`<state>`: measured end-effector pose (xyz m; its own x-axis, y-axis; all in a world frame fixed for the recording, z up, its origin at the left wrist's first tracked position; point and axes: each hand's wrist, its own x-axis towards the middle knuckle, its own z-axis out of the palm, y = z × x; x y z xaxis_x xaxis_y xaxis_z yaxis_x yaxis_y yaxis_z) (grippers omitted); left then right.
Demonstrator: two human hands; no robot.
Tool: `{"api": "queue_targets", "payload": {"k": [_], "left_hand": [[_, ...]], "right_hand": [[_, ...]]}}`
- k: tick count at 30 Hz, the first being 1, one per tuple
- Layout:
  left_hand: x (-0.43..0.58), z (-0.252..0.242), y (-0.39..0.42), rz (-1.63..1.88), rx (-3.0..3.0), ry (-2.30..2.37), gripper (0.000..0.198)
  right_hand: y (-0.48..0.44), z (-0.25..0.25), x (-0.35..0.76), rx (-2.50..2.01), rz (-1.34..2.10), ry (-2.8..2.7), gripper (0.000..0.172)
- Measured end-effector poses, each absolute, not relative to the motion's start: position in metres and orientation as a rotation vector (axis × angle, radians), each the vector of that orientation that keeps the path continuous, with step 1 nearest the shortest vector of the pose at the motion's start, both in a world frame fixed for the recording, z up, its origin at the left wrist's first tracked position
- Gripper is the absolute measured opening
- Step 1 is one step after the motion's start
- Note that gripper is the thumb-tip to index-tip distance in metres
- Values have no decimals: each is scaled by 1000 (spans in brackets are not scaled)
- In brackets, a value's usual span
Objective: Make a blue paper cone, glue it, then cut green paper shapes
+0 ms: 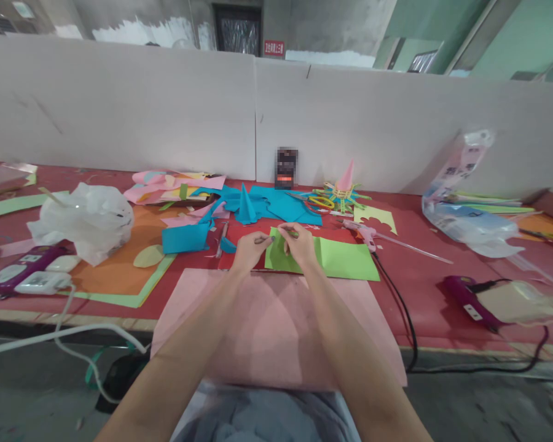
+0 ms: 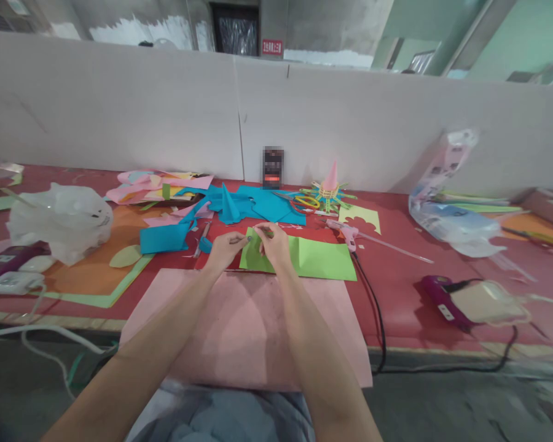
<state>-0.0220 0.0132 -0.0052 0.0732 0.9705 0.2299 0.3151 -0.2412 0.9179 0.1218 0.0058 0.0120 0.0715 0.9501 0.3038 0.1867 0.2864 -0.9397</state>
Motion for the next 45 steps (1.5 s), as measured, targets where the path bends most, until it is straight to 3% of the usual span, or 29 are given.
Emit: {"api": "queue_targets", "payload": {"k": [35, 45], "left_hand": [[-22, -3, 9, 1204, 1771, 1288, 22], [-12, -8, 10, 1154, 1847, 1305, 30]], "right_hand": [[4, 14, 121, -1211, 805, -1451, 31], [12, 9, 121, -1215, 525, -1572, 32]]}}
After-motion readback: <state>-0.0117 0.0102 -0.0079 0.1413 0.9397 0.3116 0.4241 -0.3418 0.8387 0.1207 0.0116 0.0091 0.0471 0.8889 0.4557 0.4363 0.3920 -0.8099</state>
